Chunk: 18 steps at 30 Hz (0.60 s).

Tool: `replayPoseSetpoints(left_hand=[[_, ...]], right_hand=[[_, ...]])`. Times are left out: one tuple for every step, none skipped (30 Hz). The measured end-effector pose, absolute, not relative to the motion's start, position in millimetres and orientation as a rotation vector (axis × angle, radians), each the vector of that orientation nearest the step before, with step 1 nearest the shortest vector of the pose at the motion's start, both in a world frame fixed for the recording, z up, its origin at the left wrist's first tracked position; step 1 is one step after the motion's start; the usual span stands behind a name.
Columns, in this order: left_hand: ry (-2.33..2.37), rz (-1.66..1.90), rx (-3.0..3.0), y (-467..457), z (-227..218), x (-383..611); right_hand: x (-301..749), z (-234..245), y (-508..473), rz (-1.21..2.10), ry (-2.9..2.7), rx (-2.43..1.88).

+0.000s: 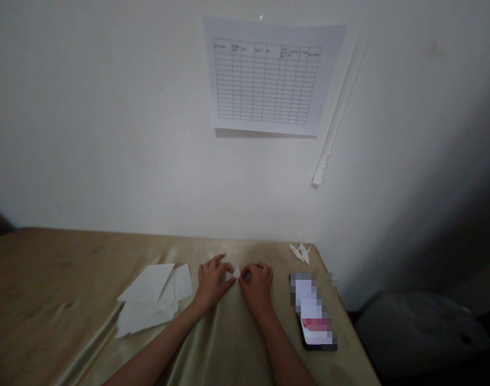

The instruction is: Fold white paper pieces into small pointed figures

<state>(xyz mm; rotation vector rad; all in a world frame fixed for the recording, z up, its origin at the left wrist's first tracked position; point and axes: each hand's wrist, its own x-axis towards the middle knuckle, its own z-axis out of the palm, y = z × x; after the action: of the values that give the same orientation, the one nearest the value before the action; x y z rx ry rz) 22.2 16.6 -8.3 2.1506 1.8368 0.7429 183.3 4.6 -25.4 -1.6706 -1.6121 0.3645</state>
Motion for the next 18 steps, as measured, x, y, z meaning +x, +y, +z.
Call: replayPoseSetpoints(left_hand=[[1.848, 0.753, 2.158, 16.1, -7.6, 22.5], [1.850, 0.760, 2.170, 15.4, -6.7, 22.8], [1.840, 0.760, 2.191, 14.6, -5.7, 22.9], [1.826, 0.750, 2.214, 13.7, -4.7, 22.9], [1.811, 0.734, 2.239, 12.7, -3.7, 22.8], [1.798, 0.715, 2.260, 11.7, -2.7, 22.7], [1.788, 0.695, 2.274, 10.8, -1.9, 22.5], [1.782, 0.679, 2.284, 10.0, -1.2, 22.2], [1.782, 0.668, 2.290, 9.3, -0.6, 22.0], [1.787, 0.663, 2.295, 8.8, -0.2, 21.7], [1.796, 0.658, 2.299, 8.4, 0.3, 21.3], [1.809, 0.653, 2.302, 8.1, 0.7, 21.0], [1.821, 0.644, 2.304, 7.8, 1.1, 20.6], [1.831, 0.630, 2.305, 7.7, 1.5, 20.2], [1.838, 0.612, 2.303, 7.7, 1.9, 19.7], [1.844, 0.592, 2.301, 7.8, 2.1, 19.2], [1.847, 0.574, 2.298, 8.0, 2.1, 18.6], [1.848, 0.559, 2.296, 8.4, 1.8, 18.0]], right_hand=[[184.0, -25.8, 4.9, 0.362, -1.614, -1.673], [184.8, -26.2, 5.3, 0.361, -1.618, -1.674], [185.5, -26.7, 5.8, 0.360, -1.625, -1.675], [186.0, -27.1, 6.1, 0.358, -1.631, -1.674], [186.4, -27.7, 6.5, 0.353, -1.639, -1.673], [186.5, -28.3, 6.7, 0.345, -1.642, -1.673], [186.5, -28.9, 7.0, 0.337, -1.642, -1.675], [186.4, -29.6, 7.2, 0.328, -1.642, -1.678], [186.2, -30.2, 7.4, 0.320, -1.642, -1.681], [186.0, -30.8, 7.6, 0.313, -1.643, -1.684], [185.8, -31.3, 7.9, 0.306, -1.643, -1.689], [185.6, -31.7, 8.2, 0.302, -1.645, -1.695], [185.5, -32.0, 8.6, 0.301, -1.648, -1.701], [185.4, -32.1, 8.9, 0.300, -1.650, -1.708], [185.3, -32.0, 9.1, 0.299, -1.651, -1.715], [185.2, -31.9, 9.3, 0.298, -1.651, -1.721], [185.1, -31.7, 9.5, 0.296, -1.650, -1.728], [185.0, -31.5, 9.6, 0.295, -1.649, -1.734]])
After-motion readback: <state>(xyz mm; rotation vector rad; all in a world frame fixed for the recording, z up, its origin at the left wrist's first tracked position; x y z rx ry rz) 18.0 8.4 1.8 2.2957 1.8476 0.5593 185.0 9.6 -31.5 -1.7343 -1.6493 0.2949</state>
